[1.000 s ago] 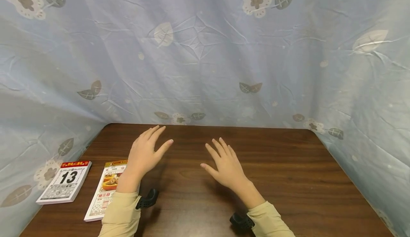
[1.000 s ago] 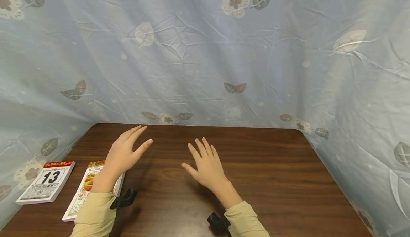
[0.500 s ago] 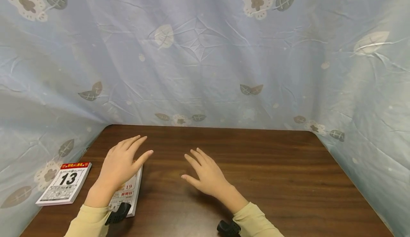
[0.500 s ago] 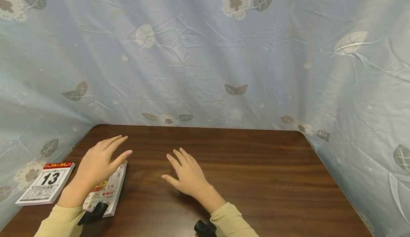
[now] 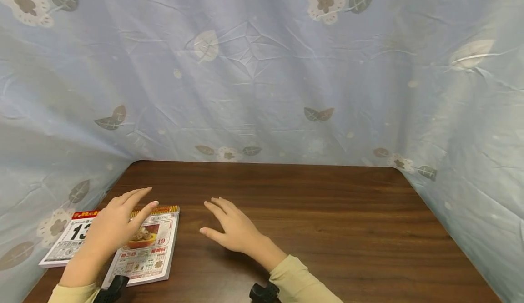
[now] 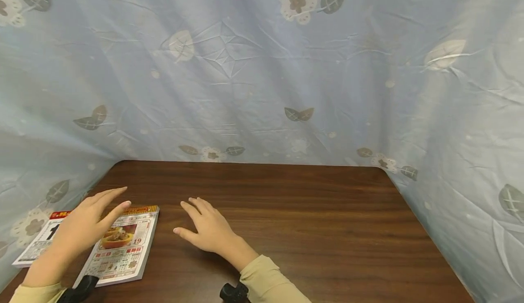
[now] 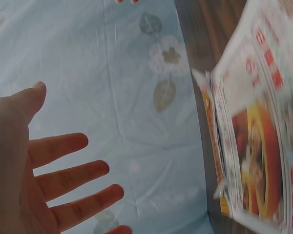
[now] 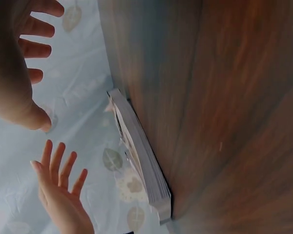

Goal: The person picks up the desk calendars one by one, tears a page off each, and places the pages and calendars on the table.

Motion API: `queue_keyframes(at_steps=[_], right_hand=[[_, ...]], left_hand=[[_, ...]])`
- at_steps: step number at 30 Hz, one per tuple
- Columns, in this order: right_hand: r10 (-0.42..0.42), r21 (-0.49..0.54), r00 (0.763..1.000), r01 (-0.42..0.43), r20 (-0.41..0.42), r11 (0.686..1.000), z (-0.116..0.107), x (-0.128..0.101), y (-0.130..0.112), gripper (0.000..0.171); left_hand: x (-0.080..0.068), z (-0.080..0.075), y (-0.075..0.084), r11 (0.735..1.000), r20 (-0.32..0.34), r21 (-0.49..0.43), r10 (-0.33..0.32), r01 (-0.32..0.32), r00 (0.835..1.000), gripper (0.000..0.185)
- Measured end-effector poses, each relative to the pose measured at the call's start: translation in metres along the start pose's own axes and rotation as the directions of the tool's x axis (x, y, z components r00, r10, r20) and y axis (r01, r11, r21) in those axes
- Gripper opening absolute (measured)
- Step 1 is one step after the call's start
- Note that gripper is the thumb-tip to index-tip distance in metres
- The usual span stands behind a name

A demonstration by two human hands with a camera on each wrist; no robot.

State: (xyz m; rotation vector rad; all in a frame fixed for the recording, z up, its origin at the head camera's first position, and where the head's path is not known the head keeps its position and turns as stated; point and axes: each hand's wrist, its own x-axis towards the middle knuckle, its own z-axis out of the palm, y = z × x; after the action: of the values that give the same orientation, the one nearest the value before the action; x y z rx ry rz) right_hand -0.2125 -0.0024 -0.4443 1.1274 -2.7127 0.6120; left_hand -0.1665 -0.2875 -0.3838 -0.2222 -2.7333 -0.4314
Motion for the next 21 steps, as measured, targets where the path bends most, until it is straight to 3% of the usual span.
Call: queue_keyframes(at_steps=[6,11,13,16,19,21], right_hand=[[0.053,0.144,0.996,-0.064,0.078,0.988,0.010,0.012,-0.017,0.069],[0.075,0.258,0.993,-0.098,0.096,0.961,0.021,0.021,-0.025,0.067],[0.099,0.313,0.990,-0.126,0.103,0.941,0.025,0.023,-0.028,0.066],[0.152,0.412,0.981,-0.189,0.122,0.892,0.031,0.028,-0.032,0.064],[0.209,0.526,0.966,-0.258,0.151,0.810,0.036,0.033,-0.038,0.063],[0.248,0.603,0.952,-0.307,0.182,0.736,0.041,0.035,-0.041,0.061]], left_hand=[[0.002,-0.007,-0.029,0.990,0.133,-0.114,-0.070,0.085,0.989,0.057],[0.002,-0.007,-0.050,0.961,0.224,-0.242,-0.082,0.136,0.971,0.055],[0.001,-0.007,-0.058,0.928,0.280,-0.334,-0.072,0.167,0.957,0.056],[0.001,-0.004,-0.071,0.854,0.379,-0.467,-0.042,0.230,0.924,0.061],[0.000,-0.002,-0.083,0.776,0.476,-0.543,-0.028,0.319,0.879,0.067],[-0.003,-0.001,-0.092,0.737,0.518,-0.571,-0.018,0.362,0.855,0.068]])
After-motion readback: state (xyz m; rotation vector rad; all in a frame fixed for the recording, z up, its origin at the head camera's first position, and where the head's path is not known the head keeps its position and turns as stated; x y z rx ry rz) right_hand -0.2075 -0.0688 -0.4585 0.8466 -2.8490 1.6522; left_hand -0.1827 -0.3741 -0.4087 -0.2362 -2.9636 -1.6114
